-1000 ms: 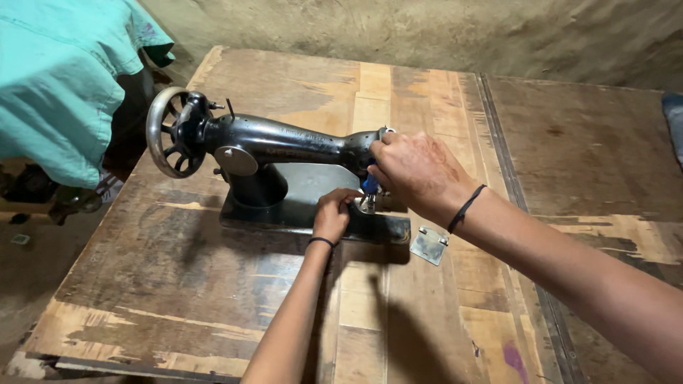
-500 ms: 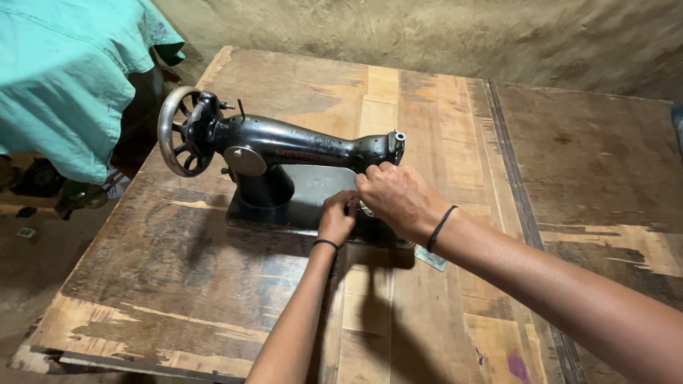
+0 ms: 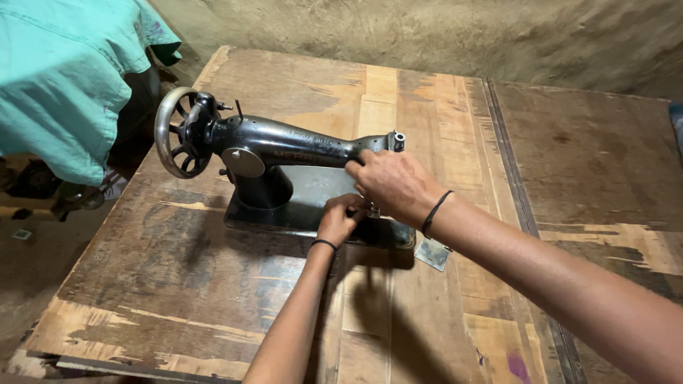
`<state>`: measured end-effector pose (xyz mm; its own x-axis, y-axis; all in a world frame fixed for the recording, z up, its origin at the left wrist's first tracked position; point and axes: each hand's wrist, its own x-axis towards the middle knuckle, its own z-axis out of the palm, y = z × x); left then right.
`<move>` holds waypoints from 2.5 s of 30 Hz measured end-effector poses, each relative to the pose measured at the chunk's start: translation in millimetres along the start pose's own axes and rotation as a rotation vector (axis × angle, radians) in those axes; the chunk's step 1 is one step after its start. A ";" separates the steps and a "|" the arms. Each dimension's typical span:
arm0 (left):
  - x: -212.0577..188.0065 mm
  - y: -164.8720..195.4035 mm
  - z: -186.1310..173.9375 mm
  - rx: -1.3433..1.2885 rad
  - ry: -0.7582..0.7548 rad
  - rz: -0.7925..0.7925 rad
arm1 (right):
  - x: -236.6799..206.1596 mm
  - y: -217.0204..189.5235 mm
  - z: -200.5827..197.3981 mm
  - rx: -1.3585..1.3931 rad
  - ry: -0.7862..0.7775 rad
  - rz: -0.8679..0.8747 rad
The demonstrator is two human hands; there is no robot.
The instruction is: The person repairs a manual sewing machine on a wooden table. They unscrew and remove a metal needle-plate component by hand, then use a screwdriver to loosen and tighten screws on the machine body and reattach the metal plate, working on different screws around the machine head.
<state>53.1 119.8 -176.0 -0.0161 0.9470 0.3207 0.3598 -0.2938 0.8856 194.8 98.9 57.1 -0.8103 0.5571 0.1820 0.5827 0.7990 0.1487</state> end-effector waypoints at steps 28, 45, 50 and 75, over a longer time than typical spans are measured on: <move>-4.3 13.4 -0.6 -0.016 0.065 0.091 | -13.7 20.4 -2.5 0.015 0.010 -0.258; -5.2 10.7 4.1 0.031 0.034 0.081 | -22.6 21.3 9.5 0.051 0.029 -0.236; -5.6 12.1 3.1 0.052 0.023 0.065 | -23.5 20.8 13.2 0.067 0.055 -0.245; -4.4 8.2 4.3 0.062 0.034 0.103 | -24.3 19.6 18.6 0.060 0.055 -0.216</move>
<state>60.1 113.8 -171.5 -0.0069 0.9069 0.4213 0.4181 -0.3801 0.8251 224.8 105.2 37.6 -0.9104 0.3595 0.2049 0.3897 0.9114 0.1321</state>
